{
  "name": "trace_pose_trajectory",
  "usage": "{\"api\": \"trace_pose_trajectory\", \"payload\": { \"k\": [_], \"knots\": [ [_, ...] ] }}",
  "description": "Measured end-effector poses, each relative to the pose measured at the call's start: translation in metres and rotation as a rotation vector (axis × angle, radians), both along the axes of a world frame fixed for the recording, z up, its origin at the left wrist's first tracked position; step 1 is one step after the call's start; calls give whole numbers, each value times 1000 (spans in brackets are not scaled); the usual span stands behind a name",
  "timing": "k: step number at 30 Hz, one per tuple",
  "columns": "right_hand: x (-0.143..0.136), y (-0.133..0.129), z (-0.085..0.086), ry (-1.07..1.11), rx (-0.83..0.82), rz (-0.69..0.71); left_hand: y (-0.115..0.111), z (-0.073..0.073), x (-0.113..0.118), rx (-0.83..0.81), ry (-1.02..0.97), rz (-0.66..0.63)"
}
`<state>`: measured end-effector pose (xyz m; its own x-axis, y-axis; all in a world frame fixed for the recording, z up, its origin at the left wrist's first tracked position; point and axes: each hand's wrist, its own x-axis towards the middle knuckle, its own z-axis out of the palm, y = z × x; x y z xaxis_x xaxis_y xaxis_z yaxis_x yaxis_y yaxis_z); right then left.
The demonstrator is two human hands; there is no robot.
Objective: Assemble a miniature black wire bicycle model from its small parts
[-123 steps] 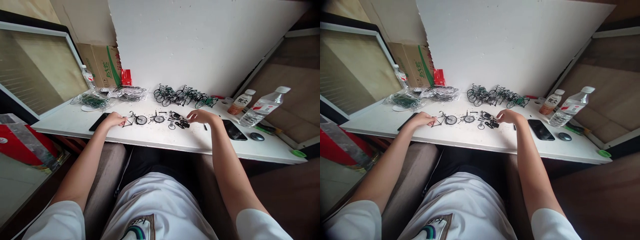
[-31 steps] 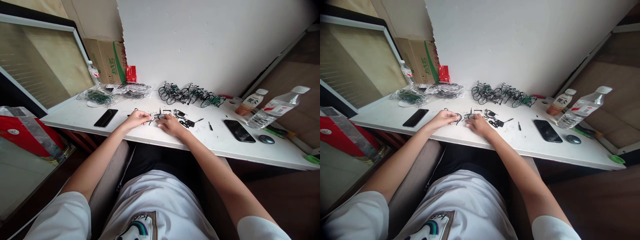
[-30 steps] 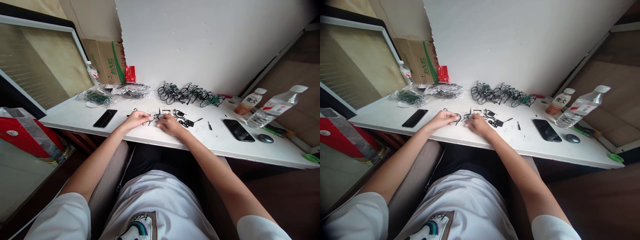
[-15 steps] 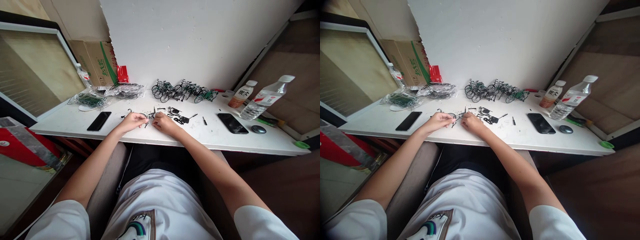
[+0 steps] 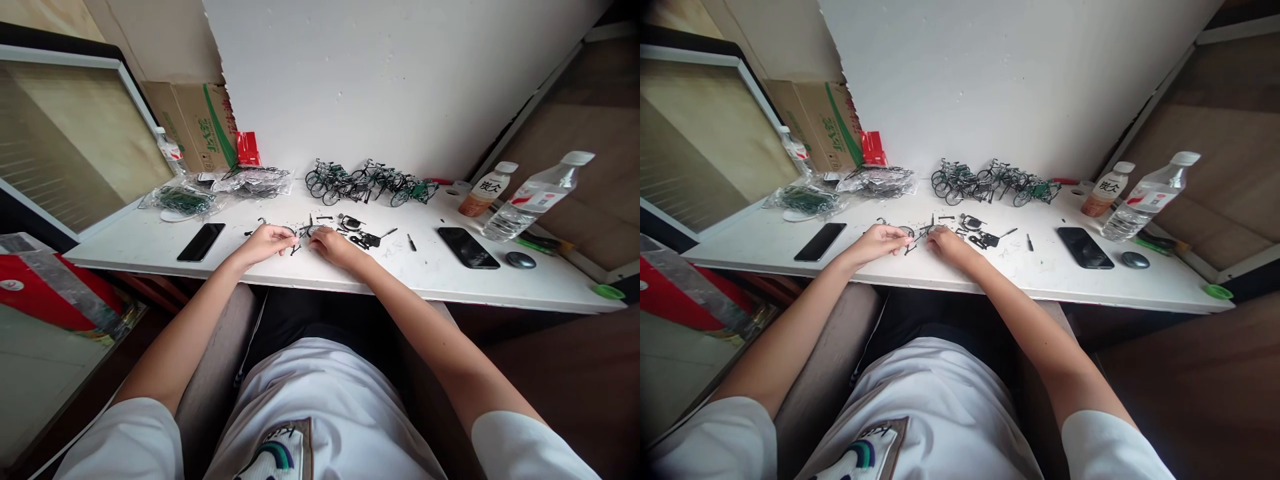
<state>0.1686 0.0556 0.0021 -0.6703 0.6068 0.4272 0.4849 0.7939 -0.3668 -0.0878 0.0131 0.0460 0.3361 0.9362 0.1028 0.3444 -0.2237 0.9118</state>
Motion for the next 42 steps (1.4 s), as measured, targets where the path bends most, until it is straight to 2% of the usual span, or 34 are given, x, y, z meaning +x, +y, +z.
{"api": "trace_pose_trajectory", "payload": {
  "k": [10, 16, 22, 26, 31, 37, 42],
  "knots": [
    [1, -2, 4, -35, -3, 43, 2, -2, -2, 2, -20, -13],
    [5, 1, 9, -50, -24, 115, 3, -3, -2, 14, -40, -4],
    [1, -3, 6, -81, -1, 22, 2, -4, -1, 16, -35, 0],
    [0, -3, 4, -67, 15, 9, -3, 3, 2, 39, -14, 1],
    [0, -3, 14, 203, -6, 10, -17, 20, 8, 60, -27, 3],
    [-8, -25, 45, 601, -36, -63, -33, 34, 20, 98, -164, 26],
    [-17, -41, 61, 807, -325, 49, -45, 45, 31, 82, -228, 24]
  ]
}}
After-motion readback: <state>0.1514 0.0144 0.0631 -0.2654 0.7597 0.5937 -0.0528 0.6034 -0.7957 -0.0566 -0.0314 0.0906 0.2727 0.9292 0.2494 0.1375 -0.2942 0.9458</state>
